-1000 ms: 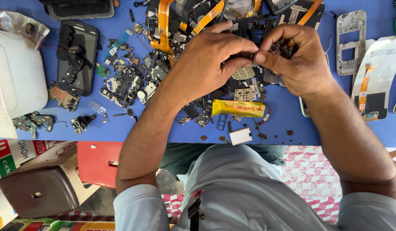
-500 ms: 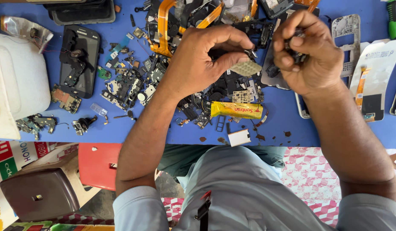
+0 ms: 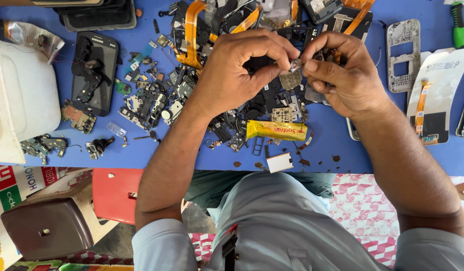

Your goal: The person sorts through a large pile of disassembled mobile phone parts on a blue table. They pick up various components such as circuit boards, batteries, and casings, inspect them, and place them back on the table or into a white container.

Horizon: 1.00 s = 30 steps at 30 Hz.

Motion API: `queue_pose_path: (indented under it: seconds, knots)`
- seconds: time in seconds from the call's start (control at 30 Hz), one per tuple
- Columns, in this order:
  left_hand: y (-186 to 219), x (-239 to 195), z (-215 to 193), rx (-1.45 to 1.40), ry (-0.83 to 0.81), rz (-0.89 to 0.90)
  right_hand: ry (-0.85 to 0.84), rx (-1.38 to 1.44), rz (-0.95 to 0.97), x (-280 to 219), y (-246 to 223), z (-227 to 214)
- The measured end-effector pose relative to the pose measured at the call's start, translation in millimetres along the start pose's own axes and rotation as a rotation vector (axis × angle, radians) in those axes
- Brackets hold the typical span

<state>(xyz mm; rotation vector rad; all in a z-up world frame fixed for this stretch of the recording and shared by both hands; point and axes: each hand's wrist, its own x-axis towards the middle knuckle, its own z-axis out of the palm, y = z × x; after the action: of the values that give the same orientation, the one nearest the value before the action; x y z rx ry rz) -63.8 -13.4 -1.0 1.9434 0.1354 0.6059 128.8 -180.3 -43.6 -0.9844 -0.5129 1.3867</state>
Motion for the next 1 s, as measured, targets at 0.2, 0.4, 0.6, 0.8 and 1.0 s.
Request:
queue_pose_path:
  seconds: [0.2,0.4,0.6,0.8,1.0]
  knots:
    - [-0.1,0.3,-0.3,0.001,-0.001,-0.011,-0.024,-0.033,-0.024,0.6,2.3,1.1]
    - [-0.8,-0.9,4.3,-0.132,0.004,-0.098,-0.022,-0.034,-0.009,0.0,2.6,2.4]
    - [0.8,-2.8,4.1,-0.071,0.021,-0.130,0.035,-0.044,0.042,0.2,2.2,2.1]
    - [-0.7,-4.3,4.3,-0.072,-0.008,-0.120,0.062,-0.021,0.058,0.1,2.4,1.0]
    - [-0.8,-3.7,3.8,-0.108,-0.002,-0.099,0.069,-0.035,0.065,-1.4,3.4,-0.7]
